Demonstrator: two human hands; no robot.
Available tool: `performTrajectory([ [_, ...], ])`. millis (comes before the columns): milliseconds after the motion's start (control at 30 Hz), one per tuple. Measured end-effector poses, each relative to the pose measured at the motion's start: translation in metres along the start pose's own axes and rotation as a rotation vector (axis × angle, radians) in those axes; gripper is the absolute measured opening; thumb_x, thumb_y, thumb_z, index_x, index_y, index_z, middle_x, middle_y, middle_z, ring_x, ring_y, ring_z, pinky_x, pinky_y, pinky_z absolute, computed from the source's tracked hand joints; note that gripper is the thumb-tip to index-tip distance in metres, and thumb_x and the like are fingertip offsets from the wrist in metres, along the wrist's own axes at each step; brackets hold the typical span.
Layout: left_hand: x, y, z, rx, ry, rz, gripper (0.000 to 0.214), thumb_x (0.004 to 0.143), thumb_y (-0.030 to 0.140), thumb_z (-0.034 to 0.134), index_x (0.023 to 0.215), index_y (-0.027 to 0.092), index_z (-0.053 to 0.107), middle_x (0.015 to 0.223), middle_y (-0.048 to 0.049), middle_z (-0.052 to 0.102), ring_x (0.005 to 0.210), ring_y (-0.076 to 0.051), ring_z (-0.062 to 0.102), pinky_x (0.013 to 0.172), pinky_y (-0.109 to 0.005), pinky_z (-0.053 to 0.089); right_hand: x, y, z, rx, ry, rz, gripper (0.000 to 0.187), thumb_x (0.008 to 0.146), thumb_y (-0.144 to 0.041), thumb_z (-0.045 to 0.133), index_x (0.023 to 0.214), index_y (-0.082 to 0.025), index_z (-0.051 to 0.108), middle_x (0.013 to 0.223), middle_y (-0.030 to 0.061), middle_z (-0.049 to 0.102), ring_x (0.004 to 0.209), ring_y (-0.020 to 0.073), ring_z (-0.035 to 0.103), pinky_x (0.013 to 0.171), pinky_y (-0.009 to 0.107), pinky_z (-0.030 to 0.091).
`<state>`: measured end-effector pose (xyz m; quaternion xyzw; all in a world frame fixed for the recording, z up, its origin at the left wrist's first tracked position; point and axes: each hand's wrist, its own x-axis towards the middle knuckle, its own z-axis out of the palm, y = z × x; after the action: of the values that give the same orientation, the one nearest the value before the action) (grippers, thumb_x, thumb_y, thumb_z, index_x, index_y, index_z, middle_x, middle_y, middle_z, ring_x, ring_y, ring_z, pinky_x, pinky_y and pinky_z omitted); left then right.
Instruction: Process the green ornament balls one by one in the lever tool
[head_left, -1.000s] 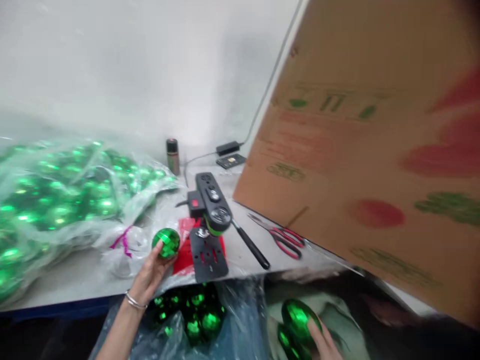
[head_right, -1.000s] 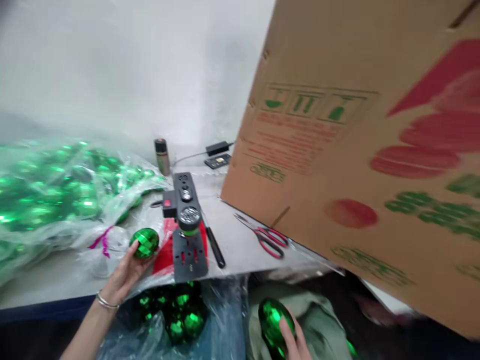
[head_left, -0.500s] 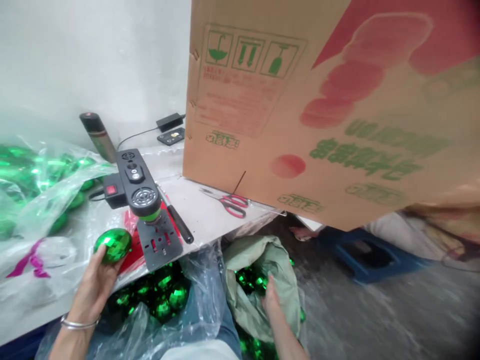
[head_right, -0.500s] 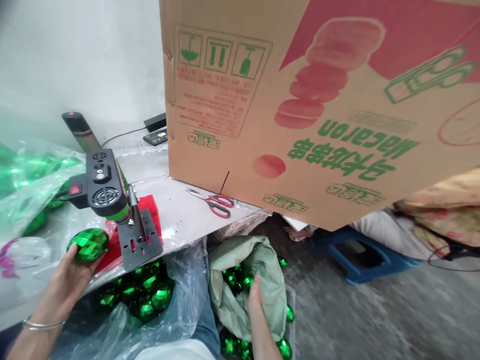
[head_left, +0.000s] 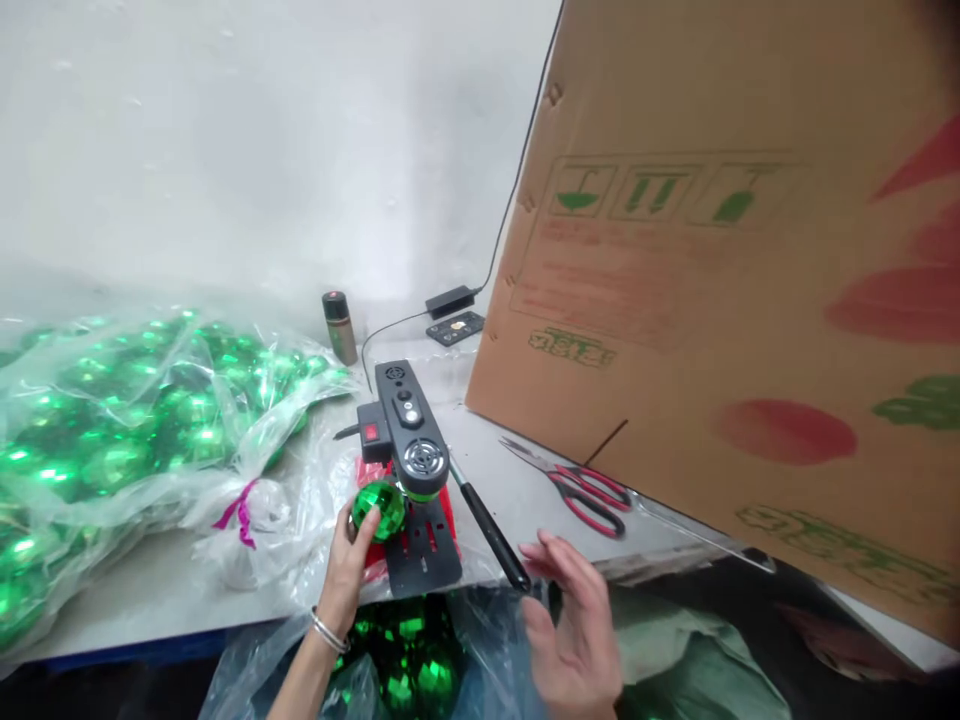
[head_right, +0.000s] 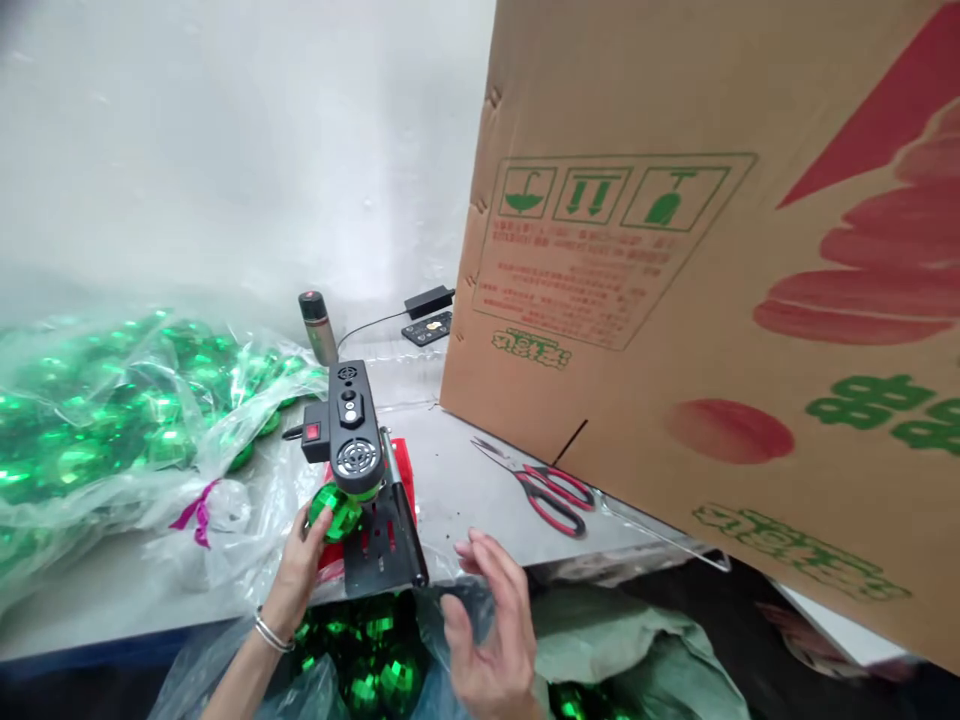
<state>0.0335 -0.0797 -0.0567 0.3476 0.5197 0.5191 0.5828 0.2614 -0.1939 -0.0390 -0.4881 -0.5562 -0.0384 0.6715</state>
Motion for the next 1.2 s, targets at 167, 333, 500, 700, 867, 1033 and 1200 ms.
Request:
performTrajectory([
  [167,-0.007,-0.024,0.012,0.377,0.021,0.254,0.082,0.073,0.064,0.092,0.139,0.023,0.066,0.146,-0.0158,0.079,0.142,-0.043,0.072,0.127,-0.063,0.052,0.035,-0.019,0.024,0.041,0.011,-0.034,0.041,0.111,-0.014,0.065,0.15,-0.024,0.073,0.132,0.0144,0.079,0.095,0.0192,0.082,0.075,0.03,0.074],
  [333,-0.014,-0.047,0.016,0.553,0.009,0.393,0.077,0.079,0.056,0.089,0.144,0.023,0.064,0.146,-0.0168,0.077,0.141,-0.045,0.073,0.123,-0.068,0.056,0.034,-0.022,0.016,0.039,0.066,0.051,0.038,0.109,-0.01,0.066,0.142,-0.026,0.078,0.125,0.0112,0.078,0.084,0.0164,0.08,0.075,0.03,0.073],
  [500,-0.007,-0.059,0.024,0.573,0.01,0.489,0.079,0.074,0.047,0.091,0.143,0.02,0.064,0.145,-0.0195,0.075,0.14,-0.047,0.072,0.123,-0.072,0.056,0.037,-0.025,0.013,0.026,0.005,-0.03,0.049,0.109,-0.016,0.069,0.157,-0.026,0.07,0.136,0.0161,0.076,0.101,0.0225,0.081,0.073,0.032,0.073],
  [700,-0.001,-0.068,0.024,0.533,-0.043,0.416,0.088,0.067,0.044,0.096,0.145,0.019,0.063,0.138,-0.0179,0.077,0.131,-0.045,0.076,0.118,-0.07,0.059,0.081,-0.041,0.024,0.088,-0.2,-0.211,0.048,0.115,-0.047,0.066,0.155,-0.02,0.069,0.125,0.0171,0.082,0.096,0.0238,0.083,0.067,0.032,0.071],
  [867,-0.004,-0.067,0.021,0.505,-0.081,0.376,0.089,0.067,0.046,0.095,0.145,0.017,0.062,0.14,-0.0203,0.076,0.133,-0.046,0.076,0.12,-0.07,0.058,0.1,-0.051,0.042,0.144,-0.242,-0.242,0.028,0.121,-0.033,0.052,0.112,-0.02,0.075,0.088,0.0061,0.081,0.067,0.0159,0.075,0.056,0.026,0.06],
  [1033,-0.007,-0.062,0.022,0.498,-0.11,0.359,0.088,0.066,0.041,0.096,0.144,0.017,0.063,0.141,-0.0195,0.076,0.133,-0.046,0.075,0.121,-0.07,0.057,0.082,-0.048,0.057,0.196,-0.138,-0.184,0.03,0.12,-0.021,0.047,0.098,-0.022,0.069,0.076,0.0009,0.072,0.062,0.015,0.069,0.056,0.028,0.054],
  [1200,-0.009,-0.063,0.024,0.523,-0.084,0.349,0.086,0.065,0.039,0.097,0.143,0.018,0.065,0.133,-0.0167,0.078,0.125,-0.044,0.078,0.117,-0.069,0.061,0.072,-0.048,0.063,0.235,-0.067,-0.126,0.036,0.121,-0.024,0.047,0.089,-0.023,0.064,0.074,-0.0017,0.067,0.06,0.013,0.064,0.06,0.028,0.053],
])
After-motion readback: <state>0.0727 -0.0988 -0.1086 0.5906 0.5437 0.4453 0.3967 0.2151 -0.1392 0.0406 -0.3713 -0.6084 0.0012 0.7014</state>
